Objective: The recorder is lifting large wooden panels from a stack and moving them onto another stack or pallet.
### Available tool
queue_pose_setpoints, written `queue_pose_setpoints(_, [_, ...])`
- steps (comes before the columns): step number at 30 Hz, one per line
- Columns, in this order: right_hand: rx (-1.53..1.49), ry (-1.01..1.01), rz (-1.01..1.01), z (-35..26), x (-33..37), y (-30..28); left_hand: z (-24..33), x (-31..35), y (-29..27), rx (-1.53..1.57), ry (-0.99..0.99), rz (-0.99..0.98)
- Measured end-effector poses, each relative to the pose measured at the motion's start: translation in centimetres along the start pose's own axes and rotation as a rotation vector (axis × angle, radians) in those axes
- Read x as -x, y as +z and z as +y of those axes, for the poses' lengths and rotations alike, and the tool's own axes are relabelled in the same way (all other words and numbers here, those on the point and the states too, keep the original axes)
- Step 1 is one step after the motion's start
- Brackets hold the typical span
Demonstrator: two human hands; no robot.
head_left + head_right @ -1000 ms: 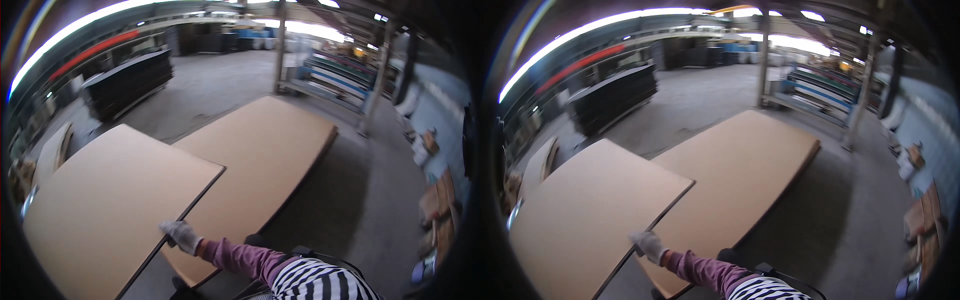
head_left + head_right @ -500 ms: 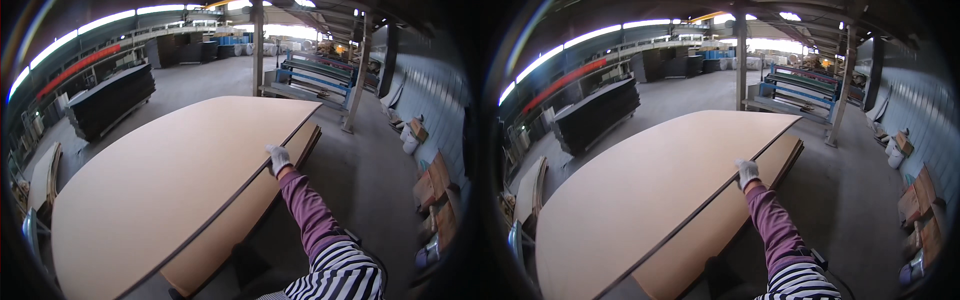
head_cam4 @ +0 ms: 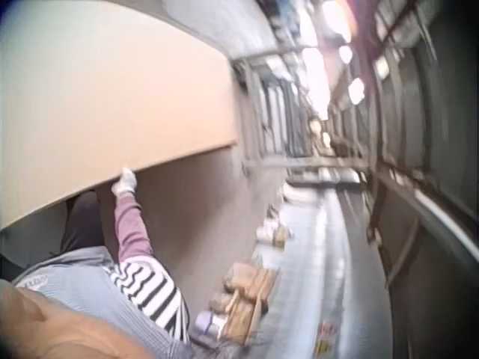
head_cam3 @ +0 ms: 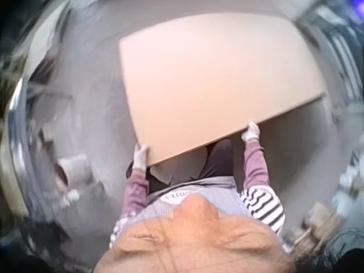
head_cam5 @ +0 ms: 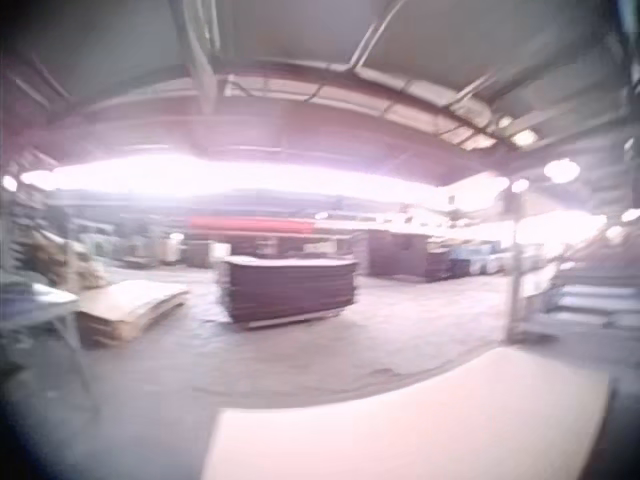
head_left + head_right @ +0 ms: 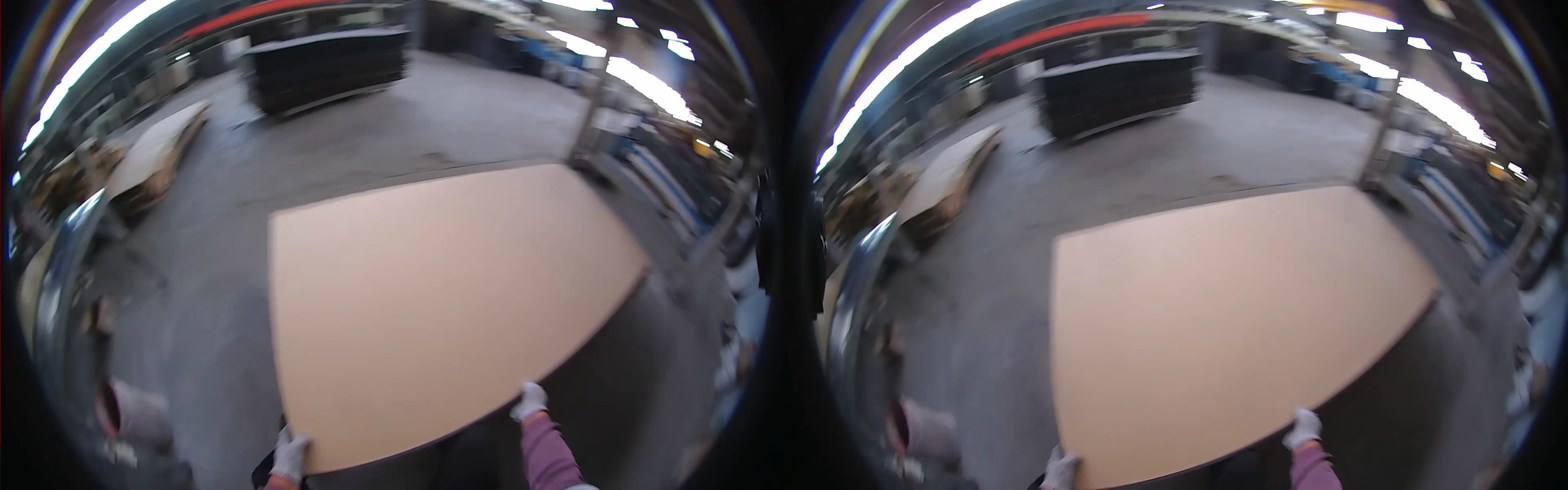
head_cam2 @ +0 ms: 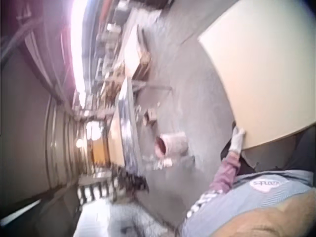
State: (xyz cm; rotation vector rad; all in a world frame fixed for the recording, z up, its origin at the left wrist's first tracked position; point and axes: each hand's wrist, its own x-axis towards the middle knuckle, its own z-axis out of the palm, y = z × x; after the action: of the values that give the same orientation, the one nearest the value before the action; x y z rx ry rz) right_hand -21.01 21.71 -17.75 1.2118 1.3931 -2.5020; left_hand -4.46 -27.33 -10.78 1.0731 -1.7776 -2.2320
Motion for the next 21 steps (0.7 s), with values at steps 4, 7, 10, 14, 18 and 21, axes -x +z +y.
queue_pose_setpoints(4, [0.342, 0.011, 0.321, 3.9, -11.3, -4.9, -4.1, -8.0, 2.8, -0.102, -0.013, -0.061])
queue_pose_setpoints(7, [0.392, 0.003, 0.331, 7.6, -18.2, -8.1, -9.8, -12.6, 2.0, -0.047, -0.124, -0.07])
queue_pose_setpoints(10, [0.448, 0.051, 0.296, 6.9, -17.4, -8.5, -9.9, -12.0, 3.6, -0.041, -0.154, -0.007])
queue_pose_setpoints(14, [0.27, 0.087, 0.265, 7.0, -13.4, -3.9, -11.3, -11.9, 3.0, -0.113, -0.161, 0.091])
queue_pose_setpoints(18, [0.262, 0.008, 0.261, 9.3, -12.4, -3.9, -12.8, -12.8, 0.5, -0.098, -0.139, 0.144])
queue_pose_setpoints(21, [0.212, 0.008, 0.29, 10.0, -11.4, -4.2, -13.3, -13.5, 0.2, -0.178, -0.081, 0.174])
